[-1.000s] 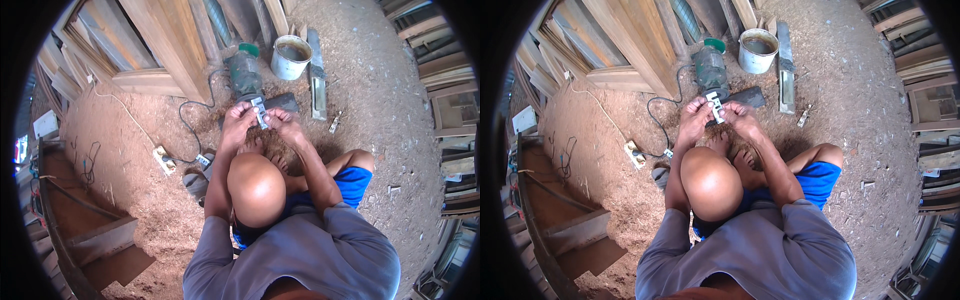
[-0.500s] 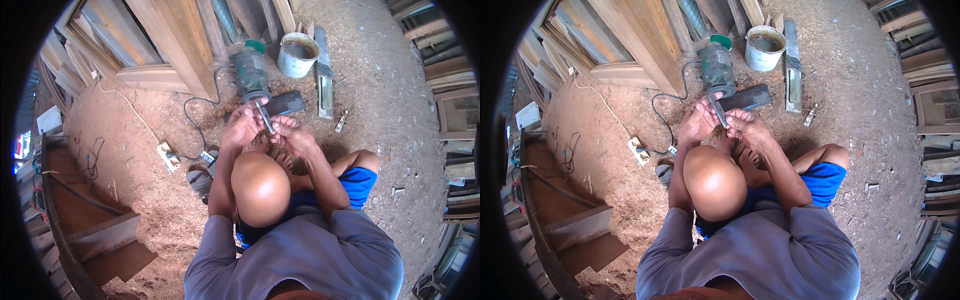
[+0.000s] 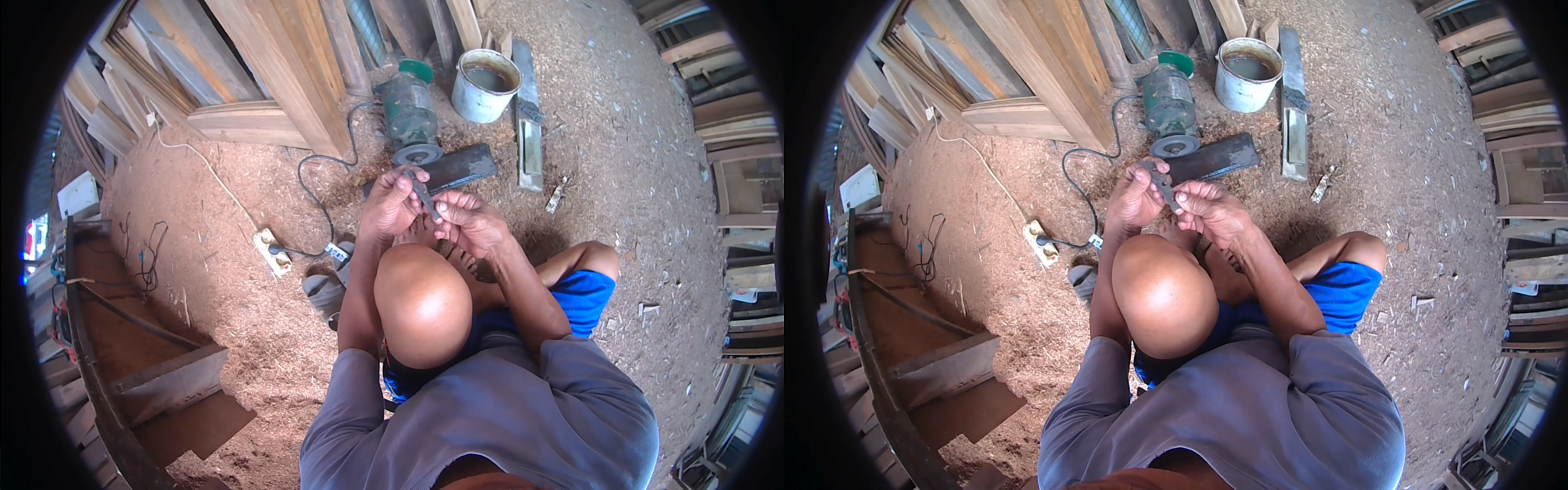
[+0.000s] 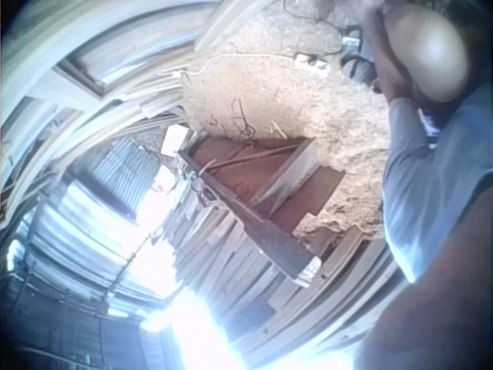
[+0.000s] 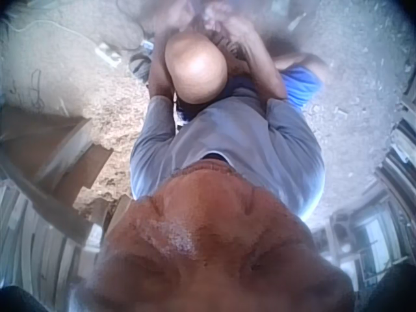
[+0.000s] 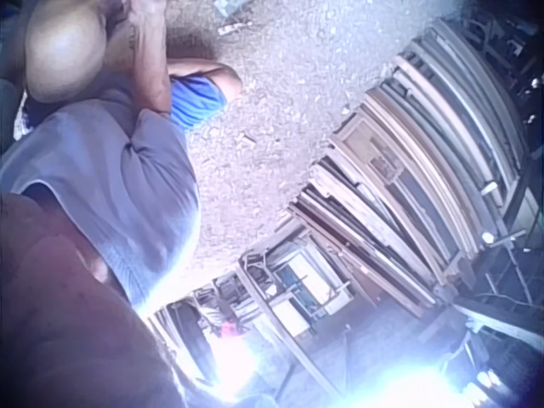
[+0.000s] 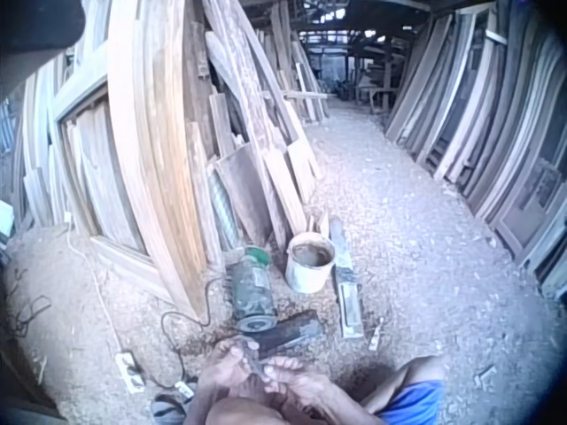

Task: The person sharpens a metal hinge by holding it against a rotating bench grinder. The person repeatedly applies the edge of the hinge to the grinding wheel, occasionally dipping the metal into a bucket of water to cool it down, and checking the edge by hand between grinding passes.

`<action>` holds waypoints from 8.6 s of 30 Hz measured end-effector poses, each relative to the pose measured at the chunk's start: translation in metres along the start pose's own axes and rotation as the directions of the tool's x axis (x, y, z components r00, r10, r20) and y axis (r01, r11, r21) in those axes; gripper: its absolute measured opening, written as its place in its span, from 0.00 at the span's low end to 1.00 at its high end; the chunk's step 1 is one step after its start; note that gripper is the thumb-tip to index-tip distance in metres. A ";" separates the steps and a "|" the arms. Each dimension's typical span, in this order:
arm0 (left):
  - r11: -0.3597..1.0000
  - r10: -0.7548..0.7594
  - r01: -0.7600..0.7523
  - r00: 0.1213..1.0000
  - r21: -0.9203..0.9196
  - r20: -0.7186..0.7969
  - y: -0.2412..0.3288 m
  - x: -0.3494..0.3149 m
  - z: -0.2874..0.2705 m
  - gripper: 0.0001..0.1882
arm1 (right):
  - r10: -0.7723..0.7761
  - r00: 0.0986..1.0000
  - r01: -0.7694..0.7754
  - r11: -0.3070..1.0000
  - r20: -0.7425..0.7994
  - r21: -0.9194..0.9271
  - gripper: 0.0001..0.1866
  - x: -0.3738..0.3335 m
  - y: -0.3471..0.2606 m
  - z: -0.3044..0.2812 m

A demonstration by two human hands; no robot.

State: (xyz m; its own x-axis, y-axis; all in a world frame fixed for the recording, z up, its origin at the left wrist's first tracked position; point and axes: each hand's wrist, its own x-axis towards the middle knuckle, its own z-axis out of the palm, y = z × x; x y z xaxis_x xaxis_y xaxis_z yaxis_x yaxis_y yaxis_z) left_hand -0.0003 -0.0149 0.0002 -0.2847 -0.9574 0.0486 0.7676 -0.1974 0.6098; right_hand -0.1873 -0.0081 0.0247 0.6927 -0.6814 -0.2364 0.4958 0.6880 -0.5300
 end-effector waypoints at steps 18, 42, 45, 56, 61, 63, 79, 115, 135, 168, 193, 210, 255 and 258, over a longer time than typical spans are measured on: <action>0.999 -0.045 0.045 0.999 0.007 -0.004 0.003 -0.004 -0.002 0.20 | 0.014 1.000 -0.014 0.999 0.002 -0.052 0.09 -0.003 -0.002 0.000; 0.990 -0.098 0.089 0.992 0.108 0.084 -0.003 -0.007 0.021 0.24 | -0.173 0.983 0.169 0.983 -0.060 -0.076 0.08 0.006 0.008 0.014; 0.994 -0.087 0.079 0.991 0.081 0.101 -0.004 -0.007 0.018 0.24 | -0.142 0.988 0.138 0.989 -0.063 -0.062 0.07 0.007 0.009 0.012; 0.998 -0.057 0.053 0.992 0.042 0.110 -0.005 -0.008 0.019 0.22 | -0.158 0.985 0.154 0.986 -0.074 -0.063 0.07 0.008 0.011 0.009; 0.997 -0.045 0.038 0.992 0.062 0.116 -0.005 -0.008 0.011 0.21 | -0.122 0.988 0.119 0.992 -0.099 -0.033 0.06 0.003 0.009 0.019; 0.998 -0.046 0.039 0.992 0.058 0.116 -0.006 -0.008 0.011 0.21 | -0.117 0.990 0.116 0.993 -0.082 -0.017 0.06 0.003 0.008 0.017; 0.998 0.041 -0.043 0.998 0.035 0.043 -0.002 -0.011 -0.003 0.32 | -0.071 0.997 0.063 0.976 -0.034 -0.208 0.07 -0.002 0.006 0.007; 0.853 0.515 -0.521 0.848 -0.028 -0.124 0.063 0.002 0.045 0.06 | -0.505 0.853 0.490 0.686 0.133 -0.537 0.09 0.024 -0.032 0.117; 0.824 0.553 -0.559 0.756 0.093 -0.350 0.069 -0.029 0.031 0.02 | -0.476 0.865 0.482 0.699 0.160 -0.528 0.10 0.052 -0.004 0.136; 0.994 0.106 -0.073 0.856 0.086 -0.505 -0.033 -0.024 -0.069 0.05 | -0.454 0.846 0.129 0.684 -0.281 -0.718 0.05 0.063 0.027 -0.044; 0.453 0.249 0.477 0.744 0.753 -0.620 -0.072 0.042 -0.208 0.08 | -0.382 0.753 -0.171 0.672 -0.535 -0.721 0.11 0.171 0.067 -0.160; 0.534 0.204 0.509 0.697 0.675 -0.687 -0.059 0.048 -0.189 0.10 | -0.429 0.702 -0.120 0.715 -0.568 -0.689 0.06 0.176 0.071 -0.154; 0.668 0.270 0.368 0.691 0.647 -0.671 -0.079 0.049 -0.207 0.06 | -0.400 0.638 -0.086 0.812 -0.658 -0.577 0.05 0.182 0.076 -0.147; 0.710 0.278 0.328 0.683 0.624 -0.675 -0.079 0.048 -0.207 0.06 | -0.417 0.642 -0.068 0.804 -0.643 -0.590 0.05 0.185 0.080 -0.150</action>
State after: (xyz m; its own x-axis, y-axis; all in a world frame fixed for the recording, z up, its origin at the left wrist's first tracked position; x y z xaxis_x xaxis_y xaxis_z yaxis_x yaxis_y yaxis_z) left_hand 0.0443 -0.0886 -0.2101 0.4072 -0.8511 -0.3314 0.0933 -0.3221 0.9421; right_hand -0.0982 -0.1167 -0.1836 -0.0991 -0.8852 -0.4545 0.0425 0.4525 -0.8907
